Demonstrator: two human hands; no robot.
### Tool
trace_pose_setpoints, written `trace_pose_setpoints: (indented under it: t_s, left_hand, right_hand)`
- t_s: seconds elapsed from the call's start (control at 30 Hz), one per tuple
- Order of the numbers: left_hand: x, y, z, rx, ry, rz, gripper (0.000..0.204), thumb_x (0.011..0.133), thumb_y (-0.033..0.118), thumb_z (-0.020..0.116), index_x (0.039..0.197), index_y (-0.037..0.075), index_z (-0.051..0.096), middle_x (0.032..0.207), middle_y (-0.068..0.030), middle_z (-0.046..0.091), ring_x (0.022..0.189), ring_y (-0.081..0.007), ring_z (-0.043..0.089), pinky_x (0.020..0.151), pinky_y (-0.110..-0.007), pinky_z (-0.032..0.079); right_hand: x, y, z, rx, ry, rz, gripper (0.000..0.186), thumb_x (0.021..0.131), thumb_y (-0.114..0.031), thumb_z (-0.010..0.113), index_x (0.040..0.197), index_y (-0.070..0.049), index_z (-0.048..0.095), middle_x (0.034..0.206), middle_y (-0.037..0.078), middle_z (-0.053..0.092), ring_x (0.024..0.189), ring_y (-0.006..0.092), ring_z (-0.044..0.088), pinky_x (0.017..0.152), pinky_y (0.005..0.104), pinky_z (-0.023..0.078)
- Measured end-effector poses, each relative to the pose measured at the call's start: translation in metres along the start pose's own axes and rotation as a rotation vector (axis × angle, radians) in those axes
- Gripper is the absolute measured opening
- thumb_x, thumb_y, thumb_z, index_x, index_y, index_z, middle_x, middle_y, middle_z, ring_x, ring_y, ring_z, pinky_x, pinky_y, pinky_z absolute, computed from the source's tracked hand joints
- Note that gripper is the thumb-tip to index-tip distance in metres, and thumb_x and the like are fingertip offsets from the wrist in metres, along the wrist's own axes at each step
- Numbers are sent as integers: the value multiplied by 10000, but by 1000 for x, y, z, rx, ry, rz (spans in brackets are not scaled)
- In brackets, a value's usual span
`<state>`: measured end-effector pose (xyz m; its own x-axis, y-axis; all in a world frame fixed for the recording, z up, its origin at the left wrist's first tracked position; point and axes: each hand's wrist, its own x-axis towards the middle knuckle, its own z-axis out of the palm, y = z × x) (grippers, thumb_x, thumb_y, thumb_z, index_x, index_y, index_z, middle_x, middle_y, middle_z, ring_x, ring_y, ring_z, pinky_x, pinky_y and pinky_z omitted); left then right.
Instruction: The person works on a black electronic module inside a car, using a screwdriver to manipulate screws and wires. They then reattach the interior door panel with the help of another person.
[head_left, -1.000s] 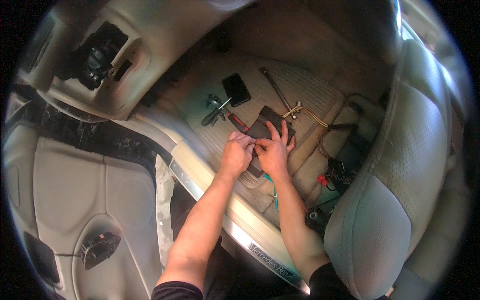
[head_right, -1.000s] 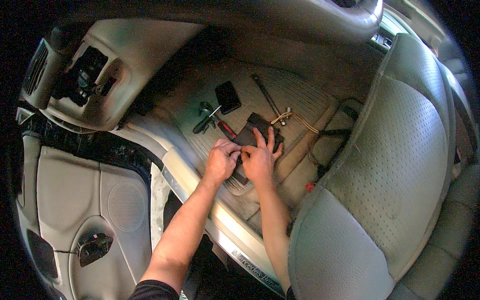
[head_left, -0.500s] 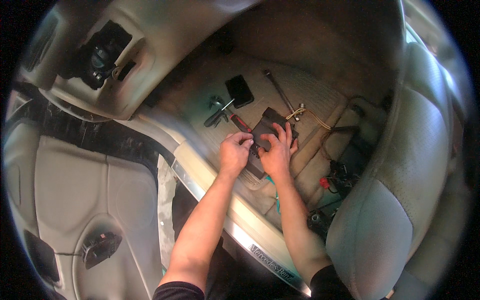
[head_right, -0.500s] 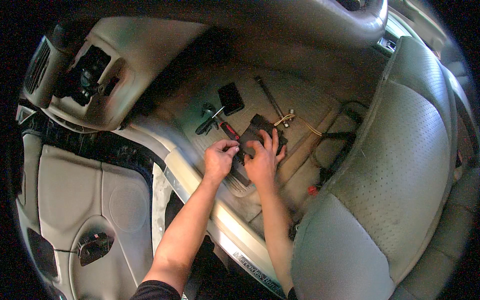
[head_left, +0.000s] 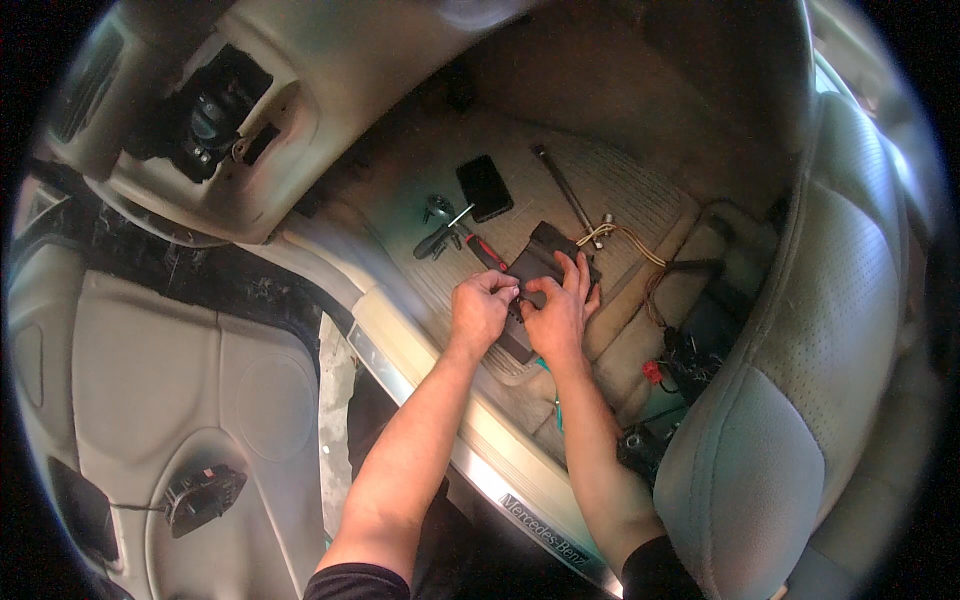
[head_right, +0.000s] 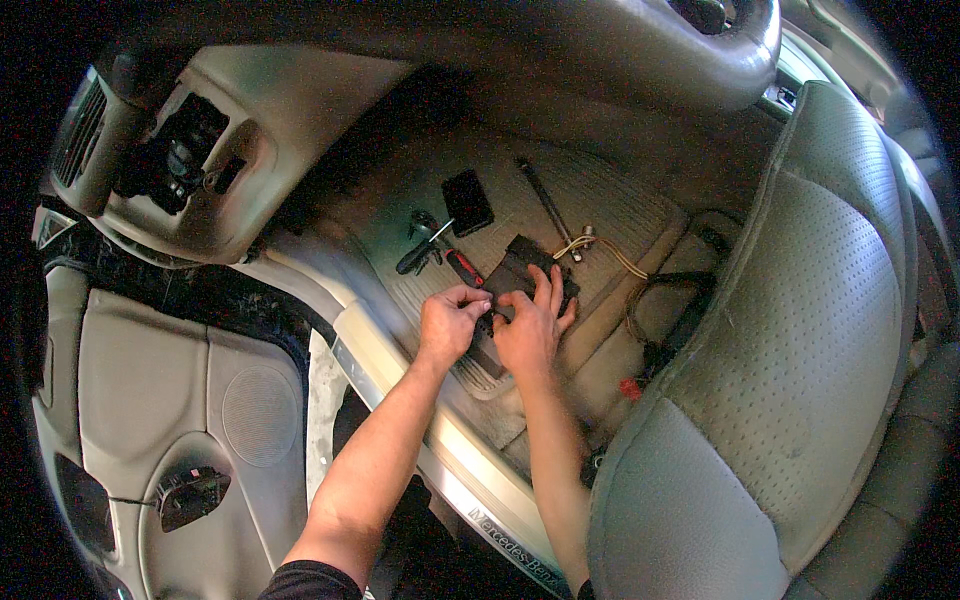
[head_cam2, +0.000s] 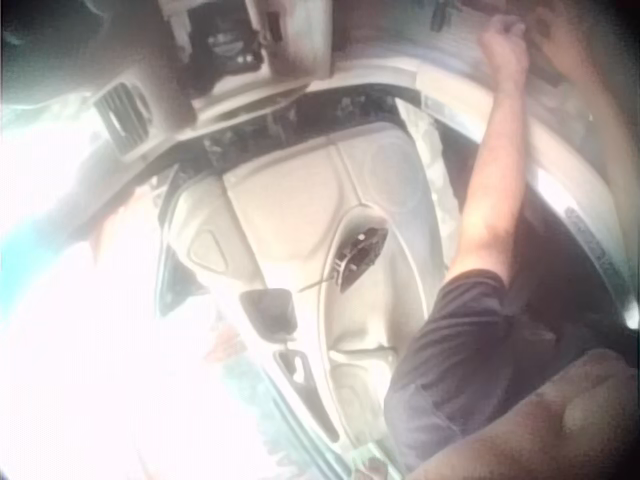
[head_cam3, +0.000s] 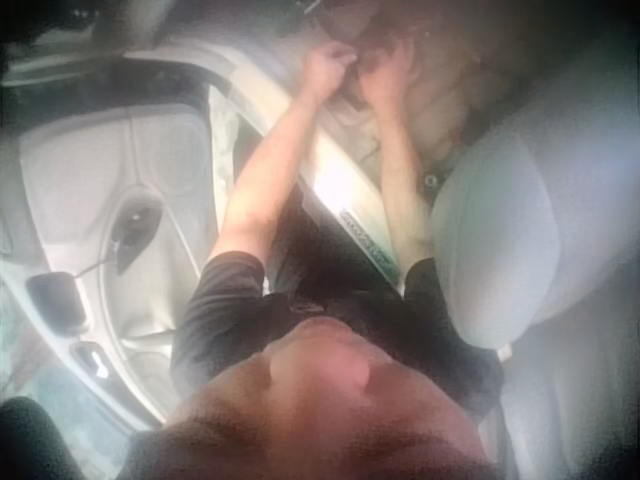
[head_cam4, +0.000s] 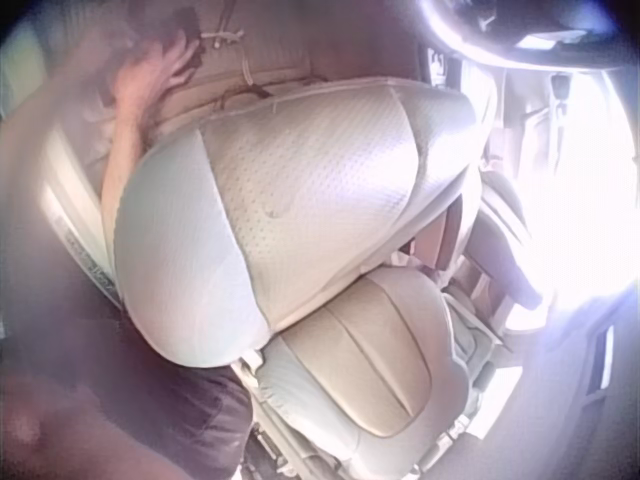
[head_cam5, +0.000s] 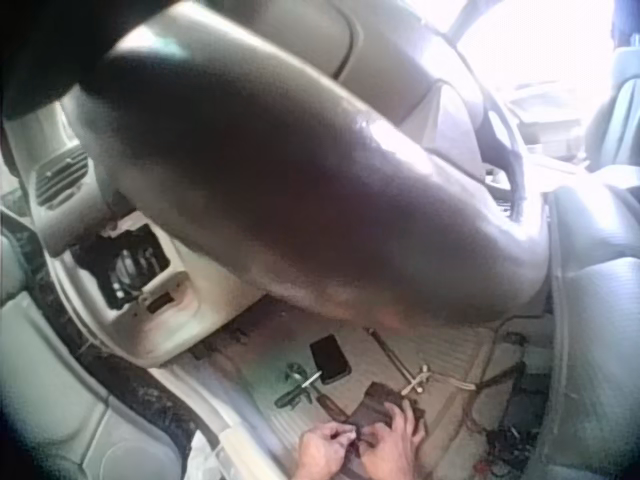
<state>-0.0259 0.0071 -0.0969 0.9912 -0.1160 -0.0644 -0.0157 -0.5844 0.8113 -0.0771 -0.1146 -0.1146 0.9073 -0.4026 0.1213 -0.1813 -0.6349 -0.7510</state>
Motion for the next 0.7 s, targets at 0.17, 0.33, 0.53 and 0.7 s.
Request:
trace_pose_setpoints:
  t_s: [0.17, 0.33, 0.53, 0.7]
  left_hand:
    - [0, -2, 0, 0, 18, 6, 171, 792, 125, 761, 941, 42, 757, 900, -166, 705, 862, -298, 684, 798, -377, 529]
    - [1, -9, 1, 47, 29, 83, 167, 807, 114, 755, 953, 33, 757, 903, -138, 732, 866, -247, 698, 787, -345, 532]
    - [-2, -3, 0, 153, 34, 157, 169, 802, 110, 754, 960, 51, 758, 942, -140, 710, 896, -277, 687, 798, -358, 537]
    - [-7, 2, -1, 178, 28, 184, 161, 808, 128, 746, 957, 66, 756, 964, -145, 694, 916, -313, 679, 822, -380, 537]
  right_hand:
    - [0, -1, -1, -4, -6, 4, 192, 718, -112, 806, 874, -121, 695, 1495, 90, 420, 1497, 331, 220, 1170, 663, 131]
    - [0, -1, 1, 20, 11, -7, 198, 707, -107, 815, 864, -118, 694, 1491, 87, 422, 1496, 331, 221, 1167, 669, 132]
    - [-1, 1, 3, 7, 19, -9, 181, 716, -118, 812, 853, -117, 694, 1485, 88, 429, 1496, 329, 223, 1165, 670, 135]
    - [-1, -1, 2, -7, 20, -14, 145, 723, -130, 805, 818, -123, 697, 1488, 84, 433, 1494, 328, 229, 1166, 664, 139]
